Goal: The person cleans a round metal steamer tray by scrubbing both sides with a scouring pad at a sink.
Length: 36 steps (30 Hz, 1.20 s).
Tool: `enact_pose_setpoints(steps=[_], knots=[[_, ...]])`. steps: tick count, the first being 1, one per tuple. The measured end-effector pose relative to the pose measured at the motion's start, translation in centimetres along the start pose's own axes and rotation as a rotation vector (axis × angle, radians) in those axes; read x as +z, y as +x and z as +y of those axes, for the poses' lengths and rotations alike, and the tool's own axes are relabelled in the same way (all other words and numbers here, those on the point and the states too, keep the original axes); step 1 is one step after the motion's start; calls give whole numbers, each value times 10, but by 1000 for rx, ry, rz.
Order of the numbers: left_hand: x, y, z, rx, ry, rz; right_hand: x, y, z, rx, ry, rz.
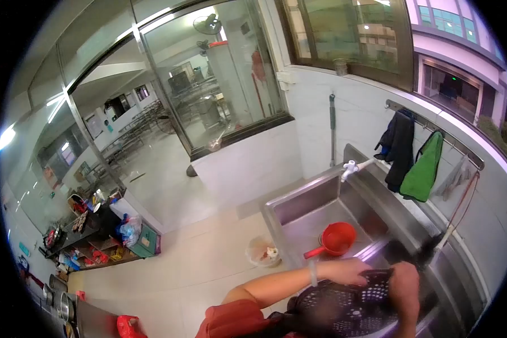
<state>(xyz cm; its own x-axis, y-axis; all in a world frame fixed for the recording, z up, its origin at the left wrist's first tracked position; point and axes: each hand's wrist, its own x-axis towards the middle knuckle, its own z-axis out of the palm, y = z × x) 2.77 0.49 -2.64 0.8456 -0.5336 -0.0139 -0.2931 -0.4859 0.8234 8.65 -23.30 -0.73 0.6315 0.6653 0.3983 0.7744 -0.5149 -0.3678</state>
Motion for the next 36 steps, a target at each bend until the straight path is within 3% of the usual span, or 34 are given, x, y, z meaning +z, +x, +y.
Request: enact_pose_setpoints(steps=[3,5,7,10,11,12,13,14,16,18,19,22,24,25,27,28,30,31,32,33,34,36], knots=[[-4,-16,-11,-98,-33,37,55,-64,115,541,292,-21],[-7,-16,-10,-126,-108,84,117,-138,178,738,1008,173],[0,-10,-31,-109,-61,128,175,-219,214,861,802,140],[-12,-9,-23,-174,-130,77,233,-292,239,787,247,54],[-12,-10,-19,-213,-139,43,175,-240,159,967,467,278],[-11,-11,-9,-216,-107,31,149,-199,139,854,606,419],[-11,-9,6,-214,-71,24,99,-171,120,757,617,402],[-12,-9,19,-241,-132,22,54,-124,86,930,665,358],[-9,-2,37,-290,-202,24,41,-89,93,424,225,351],[-4,2,37,-320,-187,32,2,-28,52,301,125,-2],[1,3,36,-310,-137,36,8,-13,42,54,50,-29],[4,-5,27,-336,-134,29,3,5,-5,-64,28,-90],[3,-6,31,-393,-113,56,6,9,-1,22,3,-156],[0,-8,31,-452,-107,94,5,4,17,75,38,-79],[2,-13,17,-454,-122,102,20,-38,70,484,238,-4],[4,-17,9,-474,-173,142,54,-81,113,465,323,103],[4,-16,10,-446,-208,219,134,-169,154,817,512,139],[3,-16,3,-439,-208,220,155,-201,136,981,737,214],[5,-15,-10,-440,-279,251,232,-264,166,872,547,138],[8,-17,-18,-450,-350,280,228,-267,120,1150,1190,396],[5,-14,-9,-461,-264,240,221,-271,106,1208,1138,440],[4,-11,-7,-459,-379,218,193,-258,83,1294,1053,482]])
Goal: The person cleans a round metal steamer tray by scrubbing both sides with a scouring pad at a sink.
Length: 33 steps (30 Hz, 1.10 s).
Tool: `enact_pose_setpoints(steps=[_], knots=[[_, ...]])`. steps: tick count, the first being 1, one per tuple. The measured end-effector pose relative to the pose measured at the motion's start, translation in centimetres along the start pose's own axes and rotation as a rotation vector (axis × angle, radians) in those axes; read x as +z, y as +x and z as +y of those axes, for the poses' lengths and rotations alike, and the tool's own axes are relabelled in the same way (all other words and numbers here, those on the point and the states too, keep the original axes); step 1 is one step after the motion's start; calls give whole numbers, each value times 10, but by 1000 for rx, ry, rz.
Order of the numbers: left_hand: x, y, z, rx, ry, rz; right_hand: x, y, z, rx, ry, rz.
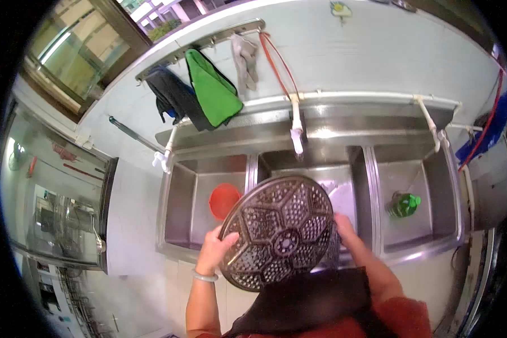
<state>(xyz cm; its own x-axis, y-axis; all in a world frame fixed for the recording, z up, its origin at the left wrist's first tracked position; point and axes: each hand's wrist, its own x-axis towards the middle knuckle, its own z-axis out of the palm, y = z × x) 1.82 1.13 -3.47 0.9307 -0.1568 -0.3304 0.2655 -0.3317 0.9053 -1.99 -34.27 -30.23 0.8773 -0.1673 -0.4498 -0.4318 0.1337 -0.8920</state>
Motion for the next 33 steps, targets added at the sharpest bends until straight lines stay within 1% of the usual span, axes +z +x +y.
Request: enact_pose_setpoints(steps=[1,2,3,4,5,6,7,9,10,12,13,14,15,16,17,18,19,21,22,23,25,26,27,28,29,30,31,32,33], knots=[[-1,5,0,7,-37,-12,3,3,-22,-6,-23,30],[-4,7,-4,-29,-44,-28,-4,30,-1,-225,-242,82],[-3,7,-8,-30,-39,-41,-9,48,-6,-386,-360,168],[-1,4,-12,21,96,-33,-10,61,-19,-510,-367,269],[2,0,-16,71,233,-22,-10,50,-63,-503,-410,302],[5,-4,-20,55,135,10,-9,46,-98,-500,-472,299],[5,-8,-23,51,142,7,-12,52,-116,-581,-421,231],[5,-16,-29,117,-135,167,-15,47,-151,-756,-383,102],[-2,-18,-34,89,-171,182,-15,41,-163,-754,-379,104],[-13,-14,-47,110,-170,197,-15,27,-187,-736,-292,-66],[-16,-12,-54,130,-172,217,-15,16,-197,-736,-291,-75],[-17,-12,-59,82,-177,242,-14,3,-205,-765,-294,-60],[-15,-9,-62,78,-177,252,-13,-11,-215,-792,-296,-45],[-10,-3,-64,73,-186,310,-6,-27,-230,-1014,-355,56],[-5,1,-69,66,-192,364,-5,-38,-237,-1010,-352,50],[-2,7,-86,34,-425,401,-4,-47,-241,-1190,-519,3],[-2,8,-95,36,-425,403,-2,-54,-243,-1371,-691,-44],[-1,9,-104,13,-1041,172,10,-71,-235,-1543,-732,-139],[7,4,-88,-33,-1207,131,14,-79,-232,-1582,-712,-219],[12,3,-83,-30,-1210,133,15,-85,-223,-1586,-713,-223],[20,1,-78,-51,-1187,35,17,-91,-197,-1562,-848,-321],[39,-3,-52,-143,-1128,274,15,-93,-186,-1572,-852,-336],[35,6,-78,-142,-1136,292,13,-94,-179,-1576,-846,-357],[28,24,-121,-253,-1009,301,12,-95,-173,-1558,-848,-347],[24,32,-145,-361,-879,301,11,-96,-171,-1541,-853,-329],[31,27,-130,-359,-883,308,8,-98,-175,-1501,-860,-350],[44,24,-98,-350,-943,309,3,-94,-173,-1512,-861,-352],[50,22,-80,-346,-997,307,-2,-90,-168,-1476,-826,-358],[50,22,-84,-344,-992,304,-8,-89,-162,-1435,-789,-359]])
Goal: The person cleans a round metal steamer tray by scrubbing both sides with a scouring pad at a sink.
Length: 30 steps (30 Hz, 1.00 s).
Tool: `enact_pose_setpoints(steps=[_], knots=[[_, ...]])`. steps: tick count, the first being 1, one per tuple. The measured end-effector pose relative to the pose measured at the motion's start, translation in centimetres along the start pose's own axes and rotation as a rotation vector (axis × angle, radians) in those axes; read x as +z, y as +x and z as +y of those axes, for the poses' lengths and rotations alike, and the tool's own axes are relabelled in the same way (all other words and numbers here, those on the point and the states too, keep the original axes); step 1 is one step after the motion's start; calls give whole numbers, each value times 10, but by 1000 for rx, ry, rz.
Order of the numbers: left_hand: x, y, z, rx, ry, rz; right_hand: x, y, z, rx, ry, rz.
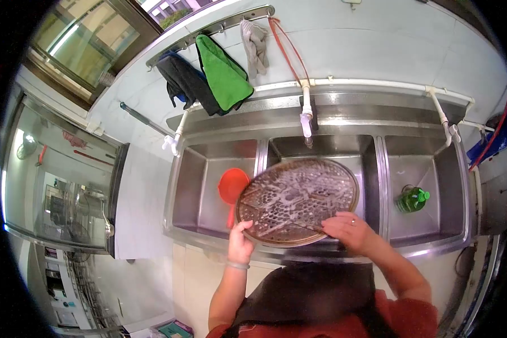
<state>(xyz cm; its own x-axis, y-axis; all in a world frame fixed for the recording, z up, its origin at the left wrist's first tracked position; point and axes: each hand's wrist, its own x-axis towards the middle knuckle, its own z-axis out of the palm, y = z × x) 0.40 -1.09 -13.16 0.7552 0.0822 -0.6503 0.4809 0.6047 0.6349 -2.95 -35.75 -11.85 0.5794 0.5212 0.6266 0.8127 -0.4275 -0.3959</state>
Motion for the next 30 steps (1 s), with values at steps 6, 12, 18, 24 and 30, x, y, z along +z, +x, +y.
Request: enact_pose_setpoints(steps=[6,12,18,24,30], knots=[[-14,-15,3,238,-96,-106,0,-51,22,657,173,355],[1,-39,-8,350,86,-101,-3,33,43,847,738,802],[17,-66,-35,202,102,-166,107,68,-21,100,152,-245],[6,-97,-34,125,205,-253,106,76,73,364,52,-174],[4,-94,-29,123,346,-364,114,134,-10,8,145,-292]])
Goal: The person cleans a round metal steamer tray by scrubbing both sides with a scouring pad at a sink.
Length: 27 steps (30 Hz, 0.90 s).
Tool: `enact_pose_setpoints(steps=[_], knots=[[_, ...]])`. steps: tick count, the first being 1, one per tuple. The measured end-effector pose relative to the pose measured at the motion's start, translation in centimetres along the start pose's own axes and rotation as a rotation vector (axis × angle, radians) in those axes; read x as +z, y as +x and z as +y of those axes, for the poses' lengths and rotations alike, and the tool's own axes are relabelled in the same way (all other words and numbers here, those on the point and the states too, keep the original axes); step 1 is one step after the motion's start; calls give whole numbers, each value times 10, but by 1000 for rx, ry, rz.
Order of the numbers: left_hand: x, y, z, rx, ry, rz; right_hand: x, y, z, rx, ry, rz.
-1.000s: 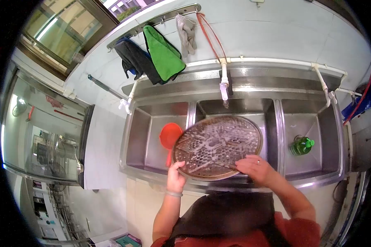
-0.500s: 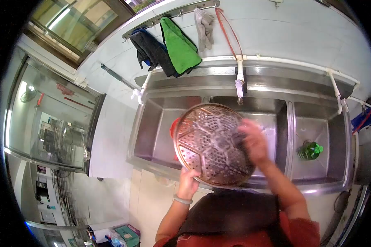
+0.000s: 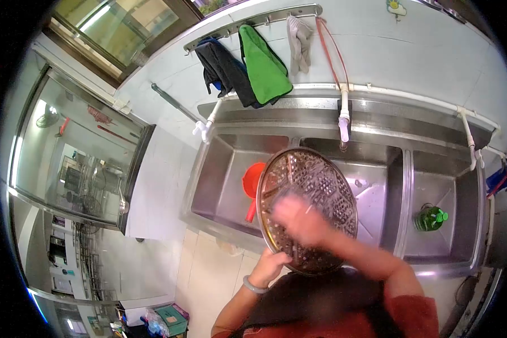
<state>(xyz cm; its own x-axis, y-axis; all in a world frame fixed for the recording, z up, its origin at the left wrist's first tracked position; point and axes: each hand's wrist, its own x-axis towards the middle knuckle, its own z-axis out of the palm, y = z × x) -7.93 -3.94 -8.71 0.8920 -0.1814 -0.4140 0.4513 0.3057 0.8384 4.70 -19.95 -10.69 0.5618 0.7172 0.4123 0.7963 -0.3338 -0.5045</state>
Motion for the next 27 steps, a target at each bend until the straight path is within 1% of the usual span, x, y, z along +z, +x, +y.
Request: enact_pose_setpoints(steps=[1,2,3,4,5,6,7,8,10,11,12,13,14,16,17,18,19,20,22,23,24,25,26,27], knots=[[-7,-1,-4,-43,-78,66,28,-14,-26,-235,90,313],[-15,0,-6,-89,-147,125,7,-13,-49,-167,316,313],[-22,-2,-12,-13,-135,4,-1,0,-40,-98,226,155],[-13,-6,-7,-26,-129,5,-17,15,-22,-28,142,-12],[4,-10,4,-22,-56,4,-12,22,15,64,141,111],[13,-12,10,-15,16,-4,8,23,64,142,42,381],[12,-13,7,1,79,-30,-26,26,91,414,298,284],[14,-15,7,17,77,-38,4,7,113,490,93,505],[11,-11,14,-92,93,13,16,9,81,490,397,327],[3,-7,9,-81,109,33,15,5,48,177,93,258],[-5,-5,2,-81,104,44,11,7,8,107,83,109],[-15,-3,-5,-40,67,6,17,-2,-18,-83,108,254],[-21,0,-7,4,36,-38,2,-1,-43,-81,231,270],[-4,-6,11,-32,48,9,8,8,-14,-255,55,298],[5,-8,18,-48,99,-10,-9,20,4,-203,49,284],[11,-7,21,-54,150,-38,-14,30,30,-69,22,348],[15,-8,19,-52,204,-70,-21,39,64,62,156,433],[17,-8,18,-43,202,-77,-27,34,76,190,103,471],[16,-5,23,-109,240,-51,-10,30,62,41,35,478],[7,-3,16,-103,197,-64,-15,27,31,-17,92,398],[1,-1,10,-99,192,-58,-8,19,4,-90,175,389],[-6,0,6,-48,154,-45,-14,10,-16,-121,222,318],[-12,0,6,-2,124,-34,-17,7,-28,-148,269,256],[-14,-2,8,-37,141,-8,-16,12,-16,-187,173,294]])
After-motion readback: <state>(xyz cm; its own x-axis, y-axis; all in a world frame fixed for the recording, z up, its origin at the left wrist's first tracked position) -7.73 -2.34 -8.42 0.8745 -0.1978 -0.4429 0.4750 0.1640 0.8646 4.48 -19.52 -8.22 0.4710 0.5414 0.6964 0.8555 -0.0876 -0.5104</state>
